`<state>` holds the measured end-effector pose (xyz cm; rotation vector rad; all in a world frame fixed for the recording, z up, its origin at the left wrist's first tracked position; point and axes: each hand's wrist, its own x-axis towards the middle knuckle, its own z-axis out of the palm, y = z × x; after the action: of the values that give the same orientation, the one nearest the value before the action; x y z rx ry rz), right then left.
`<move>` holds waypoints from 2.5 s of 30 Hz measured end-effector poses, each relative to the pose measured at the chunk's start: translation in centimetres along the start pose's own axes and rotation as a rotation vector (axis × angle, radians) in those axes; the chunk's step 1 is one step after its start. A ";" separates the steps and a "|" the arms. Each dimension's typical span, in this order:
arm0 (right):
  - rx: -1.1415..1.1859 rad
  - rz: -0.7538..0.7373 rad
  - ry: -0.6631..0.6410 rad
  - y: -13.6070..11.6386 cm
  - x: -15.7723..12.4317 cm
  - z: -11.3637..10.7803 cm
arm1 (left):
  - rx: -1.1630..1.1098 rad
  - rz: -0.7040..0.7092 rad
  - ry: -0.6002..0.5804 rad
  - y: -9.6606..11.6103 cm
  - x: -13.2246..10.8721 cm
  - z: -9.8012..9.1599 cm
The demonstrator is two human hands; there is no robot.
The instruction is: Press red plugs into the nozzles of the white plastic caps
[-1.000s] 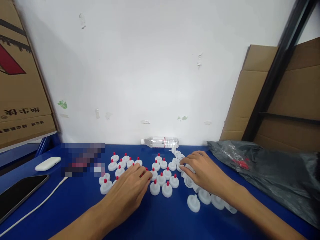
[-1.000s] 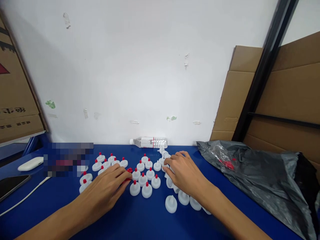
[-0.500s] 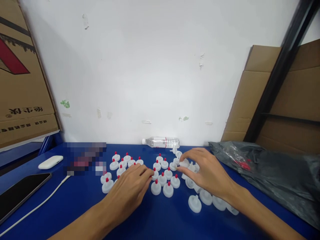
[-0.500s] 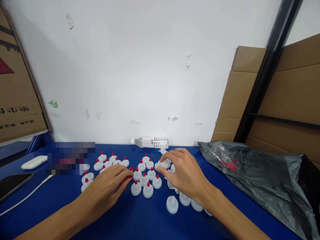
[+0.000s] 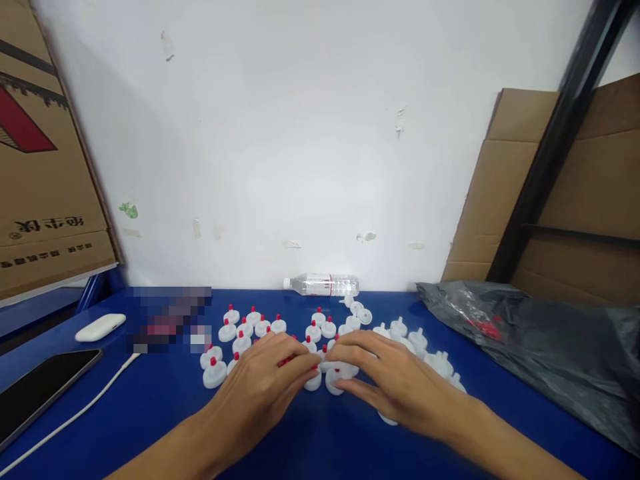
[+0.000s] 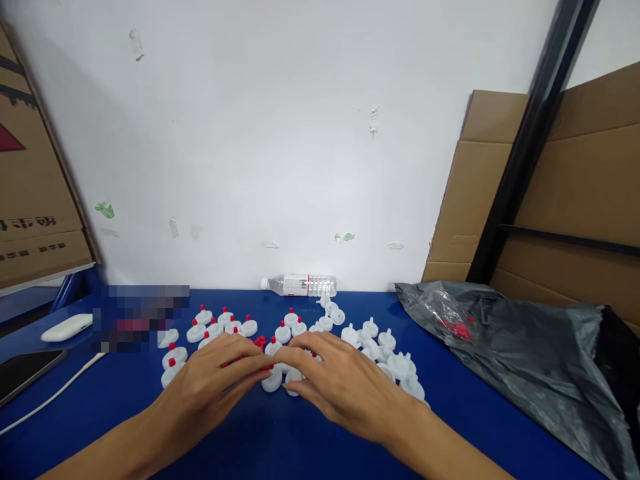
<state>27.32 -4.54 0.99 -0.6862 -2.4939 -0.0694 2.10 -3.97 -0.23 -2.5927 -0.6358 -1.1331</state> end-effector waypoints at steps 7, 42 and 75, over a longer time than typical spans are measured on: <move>-0.012 -0.119 0.143 -0.7 0.0 0.3 | -0.074 0.022 0.005 0.5 0.2 -0.1; 0.006 0.020 0.093 0.0 0.3 -0.6 | 0.180 -0.125 -0.283 -0.9 0.7 -1.5; 0.017 0.258 -0.276 0.6 0.3 -3.7 | 0.327 -0.057 -0.453 -2.3 -0.7 0.5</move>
<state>29.23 -4.59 4.18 -1.0667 -2.6351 0.1513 0.91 -1.95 -1.01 -2.5552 -0.9046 -0.3980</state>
